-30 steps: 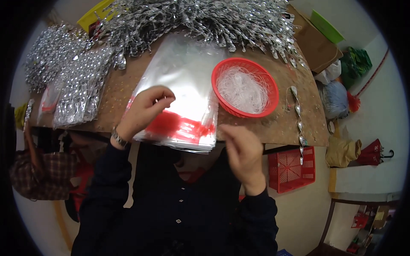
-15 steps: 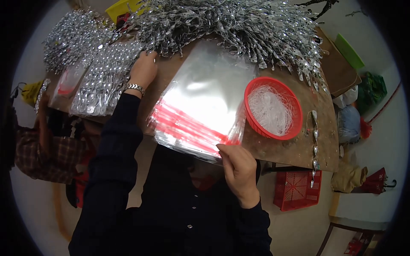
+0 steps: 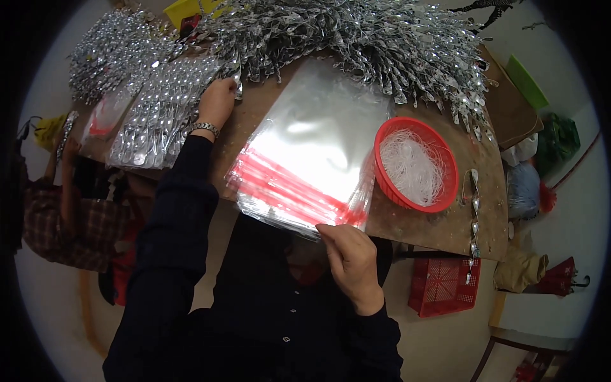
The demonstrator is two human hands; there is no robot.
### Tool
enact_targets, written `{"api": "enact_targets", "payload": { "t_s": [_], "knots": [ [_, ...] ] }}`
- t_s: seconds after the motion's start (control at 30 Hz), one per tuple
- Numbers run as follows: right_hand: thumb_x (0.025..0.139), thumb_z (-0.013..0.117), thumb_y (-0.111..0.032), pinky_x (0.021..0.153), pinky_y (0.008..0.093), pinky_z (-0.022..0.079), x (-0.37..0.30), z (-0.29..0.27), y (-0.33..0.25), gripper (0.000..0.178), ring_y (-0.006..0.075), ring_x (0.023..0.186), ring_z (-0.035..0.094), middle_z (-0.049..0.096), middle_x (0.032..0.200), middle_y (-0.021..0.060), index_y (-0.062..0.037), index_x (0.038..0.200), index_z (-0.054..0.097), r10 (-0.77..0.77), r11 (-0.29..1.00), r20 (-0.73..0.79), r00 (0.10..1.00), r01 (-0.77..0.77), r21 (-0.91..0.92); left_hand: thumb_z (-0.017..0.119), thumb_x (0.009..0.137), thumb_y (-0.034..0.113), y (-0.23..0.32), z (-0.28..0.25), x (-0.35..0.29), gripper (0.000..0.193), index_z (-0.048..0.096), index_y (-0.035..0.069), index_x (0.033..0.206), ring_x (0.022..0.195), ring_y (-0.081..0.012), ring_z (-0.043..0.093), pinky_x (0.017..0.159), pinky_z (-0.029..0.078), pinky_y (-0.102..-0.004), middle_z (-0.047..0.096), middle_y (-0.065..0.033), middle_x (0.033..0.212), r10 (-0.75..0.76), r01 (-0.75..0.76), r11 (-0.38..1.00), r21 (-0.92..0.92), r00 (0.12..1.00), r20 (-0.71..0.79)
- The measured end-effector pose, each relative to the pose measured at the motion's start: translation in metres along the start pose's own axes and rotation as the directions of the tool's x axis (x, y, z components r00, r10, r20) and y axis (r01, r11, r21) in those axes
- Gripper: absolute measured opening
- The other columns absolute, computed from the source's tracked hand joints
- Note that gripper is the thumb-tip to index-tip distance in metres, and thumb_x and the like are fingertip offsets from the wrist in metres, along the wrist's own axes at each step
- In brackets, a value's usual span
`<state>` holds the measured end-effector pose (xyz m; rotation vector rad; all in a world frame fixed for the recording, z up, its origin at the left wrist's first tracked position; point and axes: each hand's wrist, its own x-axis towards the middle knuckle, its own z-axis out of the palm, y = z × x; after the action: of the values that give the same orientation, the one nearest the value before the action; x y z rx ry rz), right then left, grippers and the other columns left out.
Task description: Packaging silver spiral decorations into plastic bags.
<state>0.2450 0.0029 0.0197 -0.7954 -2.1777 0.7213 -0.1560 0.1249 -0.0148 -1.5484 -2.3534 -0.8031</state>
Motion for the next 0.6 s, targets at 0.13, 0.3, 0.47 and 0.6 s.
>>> {"api": "enact_targets", "payload": {
  "t_s": [0.13,0.3,0.47,0.6],
  "knots": [
    [0.083,0.062,0.005,0.064,0.0311,0.047,-0.001,0.004,-0.002,0.018,0.0252,0.071,0.063,0.064,0.08,0.0142,0.0011,0.1,0.066,-0.005,0.999,0.018,1.0,0.004,0.032,0.049,0.088,0.015,0.008,-0.006,-0.006,0.021,0.067,0.005,0.093,0.092,-0.0386,0.062,0.079,0.05,-0.0475,0.065,-0.0182,0.095,-0.003,0.002,1.0,-0.03,0.999,-0.044],
    [0.083,0.061,0.005,0.065,0.0306,0.048,0.0,0.004,-0.003,0.018,0.0252,0.072,0.064,0.065,0.081,0.0137,0.0015,0.1,0.066,-0.014,0.999,0.005,1.0,0.014,0.035,0.055,0.085,0.009,0.037,-0.03,-0.039,0.014,0.066,0.002,0.09,0.063,-0.0174,0.061,0.056,0.047,-0.0305,0.064,-0.0069,0.075,-0.093,0.154,0.807,-0.57,0.987,0.134],
    [0.081,0.065,0.003,0.065,0.0345,0.049,0.006,0.003,-0.007,0.02,0.0303,0.074,0.063,0.064,0.081,0.0141,-0.0011,0.1,0.066,-0.002,1.0,-0.039,0.999,0.003,0.019,0.058,0.09,0.01,0.076,-0.063,-0.1,0.012,0.064,0.002,0.096,0.061,-0.0054,0.054,0.051,0.04,-0.0189,0.059,0.0011,0.076,-0.064,0.392,0.238,-0.889,0.919,0.388],
    [0.081,0.065,0.002,0.068,0.0361,0.05,0.018,0.01,-0.011,0.026,0.0309,0.078,0.063,0.065,0.086,0.0144,-0.0021,0.107,0.064,0.013,0.999,-0.062,0.998,-0.011,0.032,0.059,0.091,0.011,0.095,-0.084,-0.144,0.013,0.063,0.003,0.1,0.063,-0.0055,0.054,0.052,0.041,-0.0187,0.059,0.0013,0.08,-0.022,0.476,0.168,-0.863,0.877,0.48]
  ]
}}
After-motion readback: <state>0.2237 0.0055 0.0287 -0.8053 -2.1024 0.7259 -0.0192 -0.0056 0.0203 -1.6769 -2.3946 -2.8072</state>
